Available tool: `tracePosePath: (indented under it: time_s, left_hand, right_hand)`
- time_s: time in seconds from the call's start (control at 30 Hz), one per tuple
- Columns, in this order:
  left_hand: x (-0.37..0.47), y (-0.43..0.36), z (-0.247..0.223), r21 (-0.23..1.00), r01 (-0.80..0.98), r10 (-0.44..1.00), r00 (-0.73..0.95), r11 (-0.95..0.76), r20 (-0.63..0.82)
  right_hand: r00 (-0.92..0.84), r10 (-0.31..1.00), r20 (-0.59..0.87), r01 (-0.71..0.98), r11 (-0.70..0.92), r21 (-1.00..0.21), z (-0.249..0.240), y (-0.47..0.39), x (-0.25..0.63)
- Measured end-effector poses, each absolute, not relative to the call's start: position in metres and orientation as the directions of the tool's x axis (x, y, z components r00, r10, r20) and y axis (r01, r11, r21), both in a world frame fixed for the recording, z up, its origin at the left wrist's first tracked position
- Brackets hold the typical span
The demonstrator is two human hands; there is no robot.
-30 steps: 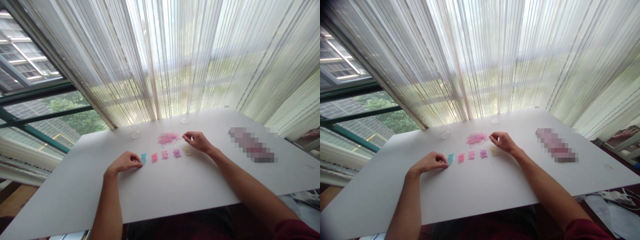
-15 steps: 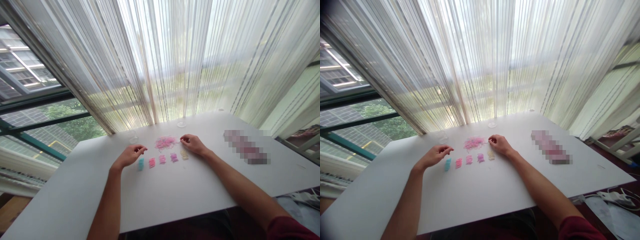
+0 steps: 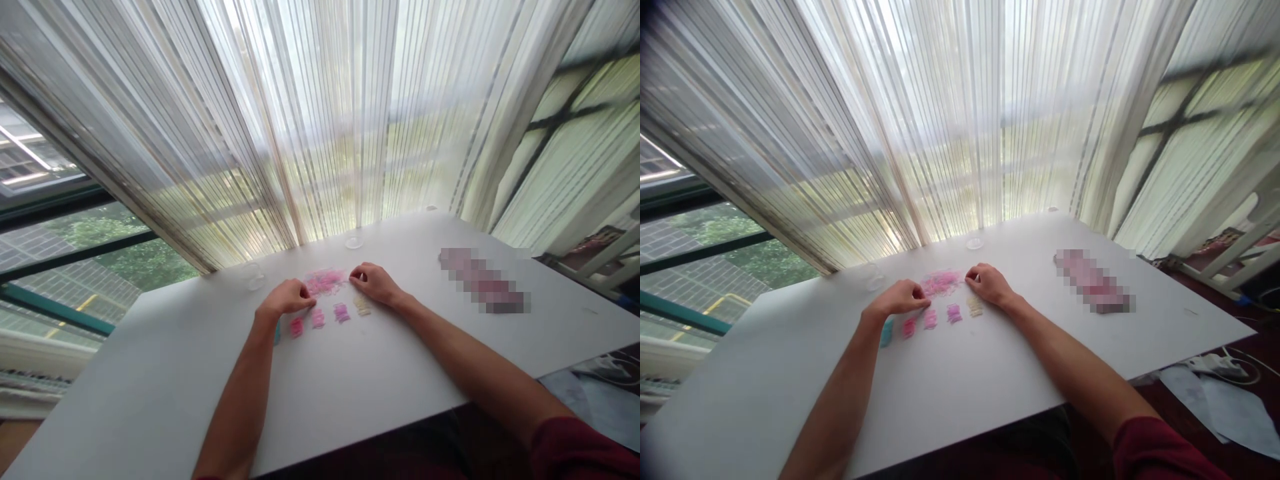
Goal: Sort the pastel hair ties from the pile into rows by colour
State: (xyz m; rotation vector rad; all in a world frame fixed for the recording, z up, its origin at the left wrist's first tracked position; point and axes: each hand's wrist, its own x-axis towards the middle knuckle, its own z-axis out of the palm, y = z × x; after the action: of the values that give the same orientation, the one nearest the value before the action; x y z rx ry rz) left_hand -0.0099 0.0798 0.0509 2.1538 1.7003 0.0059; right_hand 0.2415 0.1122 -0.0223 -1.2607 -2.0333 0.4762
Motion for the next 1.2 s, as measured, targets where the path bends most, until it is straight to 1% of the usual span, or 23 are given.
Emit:
tracePosePath:
  time_s: [0.27,0.37,0.43,0.5,0.63,0.73,0.9,1.07,1.2]
  left_hand:
    - [-0.002,0.079,0.049,0.259,0.95,0.966,0.215,-0.173,-0.143]
    - [-0.005,0.079,0.051,0.281,0.941,0.968,0.226,-0.188,-0.11]
    - [-0.006,0.08,0.052,0.323,0.919,0.962,0.263,-0.227,-0.07]
    - [-0.004,0.078,0.052,0.393,0.877,0.952,0.305,-0.278,-0.007]
    - [0.004,0.061,0.046,0.578,0.719,0.918,0.362,-0.385,0.162]
    - [0.006,0.038,0.037,0.634,0.651,0.904,0.365,-0.418,0.221]
    - [-0.001,0.011,0.025,0.643,0.651,0.915,0.281,-0.404,0.291]
    - [-0.002,0.007,0.02,0.605,0.616,0.861,0.304,-0.505,0.408]
    - [-0.001,0.008,0.017,0.599,0.592,0.839,0.322,-0.54,0.438]
  right_hand:
    - [-0.275,0.868,0.412,0.536,0.495,-0.684,-0.019,0.109,0.242]
    - [-0.257,0.884,0.39,0.509,0.467,-0.723,-0.016,0.106,0.241]
    - [-0.257,0.884,0.39,0.49,0.467,-0.736,-0.013,0.103,0.241]
    - [-0.285,0.862,0.419,0.469,0.507,-0.724,-0.01,0.099,0.24]
    - [-0.383,0.772,0.506,0.399,0.633,-0.664,-0.003,0.086,0.233]
    - [-0.459,0.702,0.545,0.322,0.703,-0.634,0.002,0.071,0.222]
    - [-0.526,0.627,0.576,0.245,0.759,-0.603,0.008,0.052,0.208]
    - [-0.546,0.602,0.583,0.215,0.773,-0.597,0.008,0.047,0.208]
    - [-0.566,0.591,0.575,0.228,0.782,-0.579,0.005,0.048,0.21]
